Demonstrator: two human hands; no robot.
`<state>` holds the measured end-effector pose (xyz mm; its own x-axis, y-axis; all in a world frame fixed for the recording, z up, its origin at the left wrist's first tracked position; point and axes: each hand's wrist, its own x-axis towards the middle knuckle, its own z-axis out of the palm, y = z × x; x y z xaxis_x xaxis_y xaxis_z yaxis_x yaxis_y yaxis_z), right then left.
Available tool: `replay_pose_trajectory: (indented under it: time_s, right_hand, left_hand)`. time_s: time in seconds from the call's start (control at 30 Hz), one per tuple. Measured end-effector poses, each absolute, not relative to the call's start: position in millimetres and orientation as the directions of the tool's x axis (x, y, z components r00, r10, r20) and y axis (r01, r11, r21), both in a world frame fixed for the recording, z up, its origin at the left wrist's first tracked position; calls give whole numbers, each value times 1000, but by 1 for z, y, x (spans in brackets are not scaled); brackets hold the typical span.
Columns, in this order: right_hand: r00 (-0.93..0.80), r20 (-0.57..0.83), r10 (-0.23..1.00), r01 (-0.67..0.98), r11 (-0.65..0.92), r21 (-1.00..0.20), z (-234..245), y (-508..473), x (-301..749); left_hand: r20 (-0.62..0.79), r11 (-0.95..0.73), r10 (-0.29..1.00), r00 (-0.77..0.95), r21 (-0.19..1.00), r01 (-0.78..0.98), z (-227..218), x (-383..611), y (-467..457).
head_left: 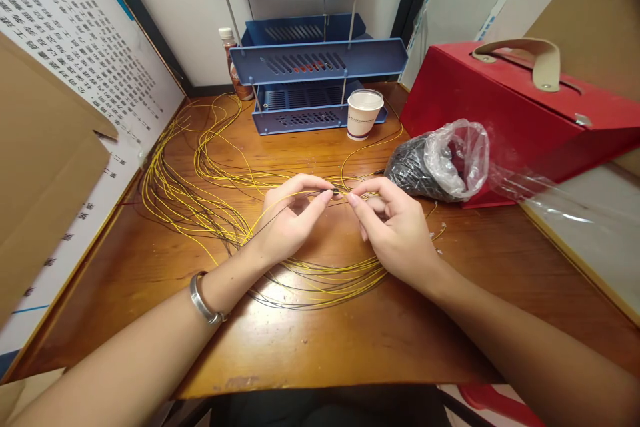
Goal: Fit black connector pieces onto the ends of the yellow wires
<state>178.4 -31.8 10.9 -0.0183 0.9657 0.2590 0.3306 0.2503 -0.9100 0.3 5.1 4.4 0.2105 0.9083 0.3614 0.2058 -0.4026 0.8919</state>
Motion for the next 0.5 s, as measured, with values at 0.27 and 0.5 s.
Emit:
replay_pose_trajectory:
  time_s: [0.27, 0.5]
  right_hand:
    - [-50, 273, 961, 379, 271, -885, 11, -32, 178]
    - [-33, 206, 978, 392, 202, -898, 13, -31, 178]
  left_hand:
    - [436, -493, 862, 259, 839, 231, 8, 2, 3]
    - [388, -422, 903, 185, 882, 210, 6, 1, 4]
